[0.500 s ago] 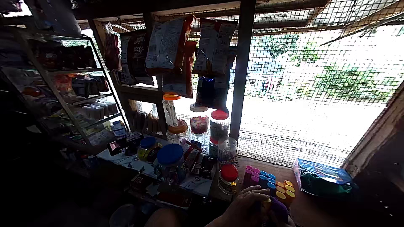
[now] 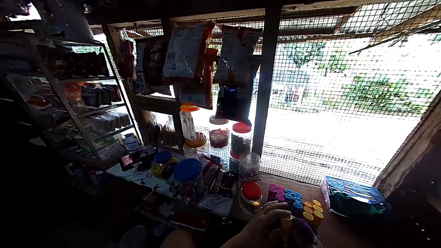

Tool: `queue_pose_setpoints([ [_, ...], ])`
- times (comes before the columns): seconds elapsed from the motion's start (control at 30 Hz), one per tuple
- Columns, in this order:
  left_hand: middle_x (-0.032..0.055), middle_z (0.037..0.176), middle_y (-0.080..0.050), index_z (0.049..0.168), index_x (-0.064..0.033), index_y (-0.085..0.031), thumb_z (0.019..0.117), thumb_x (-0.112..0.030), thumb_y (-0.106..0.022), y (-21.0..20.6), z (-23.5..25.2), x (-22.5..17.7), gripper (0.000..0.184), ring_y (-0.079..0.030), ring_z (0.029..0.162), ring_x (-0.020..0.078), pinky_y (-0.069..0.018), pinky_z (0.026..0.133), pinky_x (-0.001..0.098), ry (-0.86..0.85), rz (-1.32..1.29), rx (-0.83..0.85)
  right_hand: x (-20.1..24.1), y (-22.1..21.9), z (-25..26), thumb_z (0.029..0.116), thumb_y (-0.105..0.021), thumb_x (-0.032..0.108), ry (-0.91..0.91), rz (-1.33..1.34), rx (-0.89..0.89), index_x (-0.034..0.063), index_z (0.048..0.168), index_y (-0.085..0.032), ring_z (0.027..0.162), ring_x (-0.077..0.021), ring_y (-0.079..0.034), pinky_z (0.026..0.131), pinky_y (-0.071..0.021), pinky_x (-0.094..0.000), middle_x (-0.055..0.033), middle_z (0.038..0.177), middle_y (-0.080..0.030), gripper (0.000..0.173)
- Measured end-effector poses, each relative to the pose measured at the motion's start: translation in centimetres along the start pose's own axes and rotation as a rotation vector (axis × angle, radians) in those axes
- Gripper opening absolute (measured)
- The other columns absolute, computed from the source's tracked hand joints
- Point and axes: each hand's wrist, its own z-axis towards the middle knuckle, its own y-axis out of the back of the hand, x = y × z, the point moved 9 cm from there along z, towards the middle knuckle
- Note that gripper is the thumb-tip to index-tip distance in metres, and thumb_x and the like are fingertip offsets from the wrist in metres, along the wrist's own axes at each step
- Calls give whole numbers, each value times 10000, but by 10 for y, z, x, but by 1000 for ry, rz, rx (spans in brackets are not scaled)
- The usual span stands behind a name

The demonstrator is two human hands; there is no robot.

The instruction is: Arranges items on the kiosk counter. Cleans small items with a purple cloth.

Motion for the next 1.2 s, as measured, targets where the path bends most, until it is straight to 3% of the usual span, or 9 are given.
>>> queue_pose_setpoints([
  [0.2, 123, 1434, -598, 1415, -70, -565, 1050, -238, -535, 3, -6, 3, 403, -474, 1418, 298, -358, 1173, 533, 16, 49, -30, 6, -8, -5, 885, -644, -45, 26, -38, -130, 126, 1061, -714, 911, -49, -710, 854, -593, -265, 43, 980, -764, 255],
  [0.4, 167, 1493, -530, 1369, -57, -612, 1002, -128, -582, 4, -4, -5, 374, -410, 1457, 330, -307, 1212, 519, -64, -22, 36, -5, -11, -5, 855, -719, 47, -40, -38, 87, 157, 1129, -689, 969, -72, -706, 894, -588, -305, 53, 1045, -756, 297],
  [0.47, 187, 1514, -495, 1350, -52, -619, 1013, -140, -574, 6, -3, -7, 351, -381, 1470, 343, -287, 1223, 525, -69, -76, 53, -4, -19, -10, 869, -764, 172, -47, -51, 163, 227, 1156, -707, 989, -53, -695, 914, -574, -303, 82, 1071, -753, 297],
  [0.53, 189, 1522, -485, 1345, -56, -618, 1019, -168, -574, 7, -2, -7, 348, -371, 1477, 341, -283, 1224, 530, -57, -99, 67, -1, -26, -11, 894, -737, 162, -44, -77, 184, 236, 1171, -697, 996, -36, -688, 931, -565, -295, 95, 1076, -750, 290],
  [0.7, 138, 1422, -598, 1356, -58, -583, 1010, -179, -603, 7, -4, 0, 366, -464, 1421, 294, -349, 1186, 519, -39, -80, 14, 5, -17, -6, 855, -662, -45, -8, -185, 4, 92, 1148, -667, 954, -30, -686, 895, -574, -263, 68, 1016, -740, 324],
  [0.87, 108, 1391, -629, 1358, -83, -589, 1039, -276, -581, 9, -5, -3, 374, -516, 1380, 236, -374, 1174, 494, -46, -17, -91, 10, -12, -8, 878, -633, -73, 30, -150, -153, 85, 1058, -682, 906, -30, -697, 851, -581, -235, 49, 965, -753, 244],
  [1.07, 136, 1407, -594, 1384, -74, -522, 1059, -226, -528, 9, -2, -3, 358, -552, 1333, 226, -431, 1140, 430, -83, -147, -76, 2, -13, -9, 975, -573, 72, -130, -10, -170, 104, 1058, -650, 836, -55, -708, 806, -598, -266, 24, 901, -745, 117],
  [1.13, 158, 1399, -581, 1370, -44, -502, 1054, -160, -531, 8, 2, -3, 338, -557, 1326, 223, -453, 1126, 405, -103, -270, -34, -1, -17, -11, 943, -666, 192, -206, 54, -81, 143, 1037, -659, 812, -64, -720, 792, -606, -279, 21, 878, -758, 107],
  [1.2, 160, 1385, -589, 1354, -19, -510, 1045, -119, -536, 8, 3, -2, 326, -559, 1318, 210, -451, 1123, 391, -94, -343, 9, -5, -20, -12, 875, -774, 302, -264, 93, -4, 167, 1028, -669, 814, -70, -724, 792, -608, -285, 18, 885, -762, 229],
])
